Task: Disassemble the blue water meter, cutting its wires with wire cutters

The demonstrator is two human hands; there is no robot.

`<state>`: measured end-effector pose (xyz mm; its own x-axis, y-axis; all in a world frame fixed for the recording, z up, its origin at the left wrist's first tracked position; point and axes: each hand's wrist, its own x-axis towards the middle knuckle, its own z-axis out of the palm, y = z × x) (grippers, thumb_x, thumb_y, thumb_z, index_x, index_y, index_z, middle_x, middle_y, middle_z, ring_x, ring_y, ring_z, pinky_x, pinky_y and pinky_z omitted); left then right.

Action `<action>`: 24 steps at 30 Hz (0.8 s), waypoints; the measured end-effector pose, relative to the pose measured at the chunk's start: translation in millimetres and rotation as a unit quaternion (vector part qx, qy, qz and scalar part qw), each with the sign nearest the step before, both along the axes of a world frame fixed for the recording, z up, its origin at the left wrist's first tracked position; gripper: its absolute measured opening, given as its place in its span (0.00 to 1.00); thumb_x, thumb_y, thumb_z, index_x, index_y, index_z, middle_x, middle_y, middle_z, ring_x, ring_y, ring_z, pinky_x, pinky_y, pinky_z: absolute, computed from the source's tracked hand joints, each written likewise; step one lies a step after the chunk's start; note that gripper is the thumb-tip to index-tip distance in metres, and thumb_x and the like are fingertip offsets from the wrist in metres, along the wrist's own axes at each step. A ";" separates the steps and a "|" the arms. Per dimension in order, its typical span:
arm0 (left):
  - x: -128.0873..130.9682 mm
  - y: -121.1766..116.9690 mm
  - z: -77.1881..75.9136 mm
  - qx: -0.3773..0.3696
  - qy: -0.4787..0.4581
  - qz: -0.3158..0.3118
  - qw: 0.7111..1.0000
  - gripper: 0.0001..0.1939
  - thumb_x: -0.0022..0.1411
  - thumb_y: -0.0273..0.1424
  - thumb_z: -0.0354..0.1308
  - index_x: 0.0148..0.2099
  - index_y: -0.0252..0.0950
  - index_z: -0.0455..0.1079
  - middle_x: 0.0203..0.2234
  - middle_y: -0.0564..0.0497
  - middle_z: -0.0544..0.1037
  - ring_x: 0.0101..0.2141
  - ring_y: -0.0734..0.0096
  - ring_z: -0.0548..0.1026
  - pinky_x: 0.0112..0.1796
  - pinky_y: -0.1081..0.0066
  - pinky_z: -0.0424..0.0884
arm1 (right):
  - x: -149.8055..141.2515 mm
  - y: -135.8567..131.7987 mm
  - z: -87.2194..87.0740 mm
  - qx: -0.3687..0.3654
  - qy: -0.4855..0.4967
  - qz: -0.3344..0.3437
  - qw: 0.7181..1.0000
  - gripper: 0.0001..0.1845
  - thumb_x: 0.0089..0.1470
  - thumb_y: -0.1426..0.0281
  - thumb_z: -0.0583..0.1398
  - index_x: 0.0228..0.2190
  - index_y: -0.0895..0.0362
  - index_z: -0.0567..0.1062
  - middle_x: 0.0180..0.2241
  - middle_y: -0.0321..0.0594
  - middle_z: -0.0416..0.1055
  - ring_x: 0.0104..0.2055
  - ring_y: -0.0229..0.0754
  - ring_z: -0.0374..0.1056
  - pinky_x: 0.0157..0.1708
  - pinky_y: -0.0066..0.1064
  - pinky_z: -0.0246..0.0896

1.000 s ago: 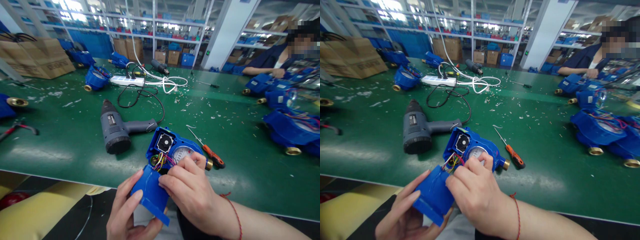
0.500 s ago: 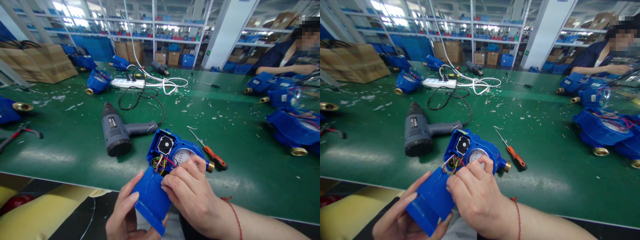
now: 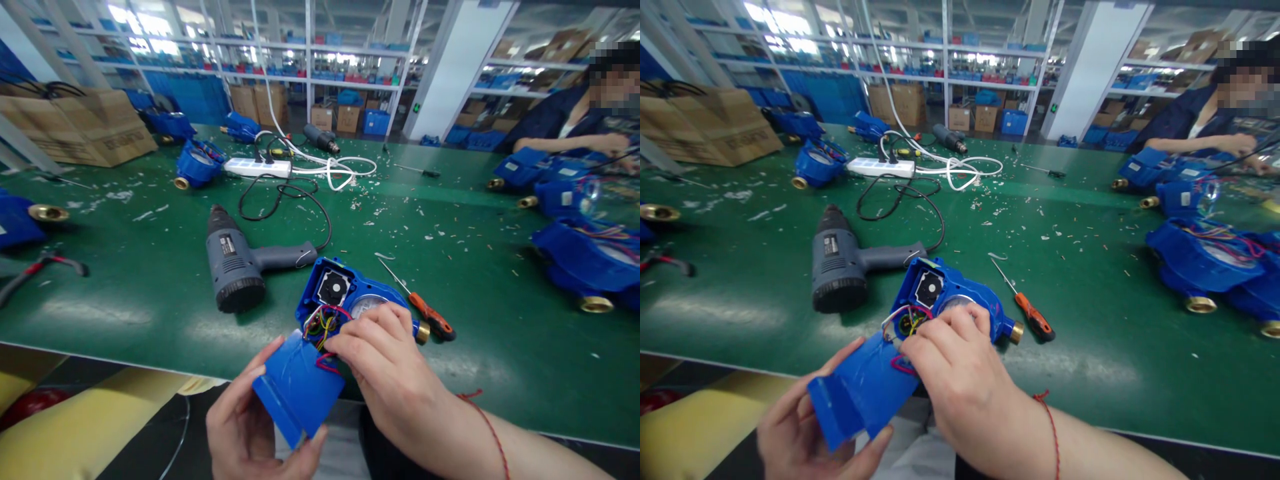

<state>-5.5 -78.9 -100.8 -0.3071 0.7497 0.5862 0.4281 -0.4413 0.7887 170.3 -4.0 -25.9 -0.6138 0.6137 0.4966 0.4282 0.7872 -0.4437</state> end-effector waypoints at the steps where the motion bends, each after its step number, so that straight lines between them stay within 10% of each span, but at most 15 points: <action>1: -2.6 -0.3 -2.0 -0.005 -0.003 -0.009 1.000 0.42 0.41 0.19 0.72 0.58 0.35 0.61 0.52 0.35 0.77 0.48 0.48 0.80 0.41 0.62 0.82 | 0.1 1.3 1.6 0.000 -0.010 0.004 1.000 0.10 0.65 0.79 0.52 0.42 0.61 0.72 0.38 0.40 0.70 0.41 0.43 0.57 0.47 0.39 0.47; 16: 1.6 -2.1 2.4 -0.095 -0.147 -0.033 0.984 0.32 0.55 0.29 0.68 0.59 0.41 0.60 0.54 0.38 0.76 0.52 0.48 0.77 0.38 0.62 0.83 | -5.0 21.6 27.1 0.009 -0.183 0.068 0.981 0.10 0.64 0.75 0.56 0.28 0.58 0.70 0.34 0.38 0.68 0.36 0.41 0.55 0.35 0.37 0.45; 24: -0.2 3.3 -17.4 -0.049 -0.011 -0.035 0.998 0.47 0.47 0.20 0.70 0.67 0.39 0.55 0.58 0.38 0.72 0.56 0.52 0.74 0.53 0.59 0.75 | -2.9 19.0 20.3 0.085 -0.164 0.090 0.979 0.11 0.65 0.73 0.55 0.29 0.59 0.71 0.31 0.38 0.68 0.35 0.42 0.55 0.38 0.39 0.46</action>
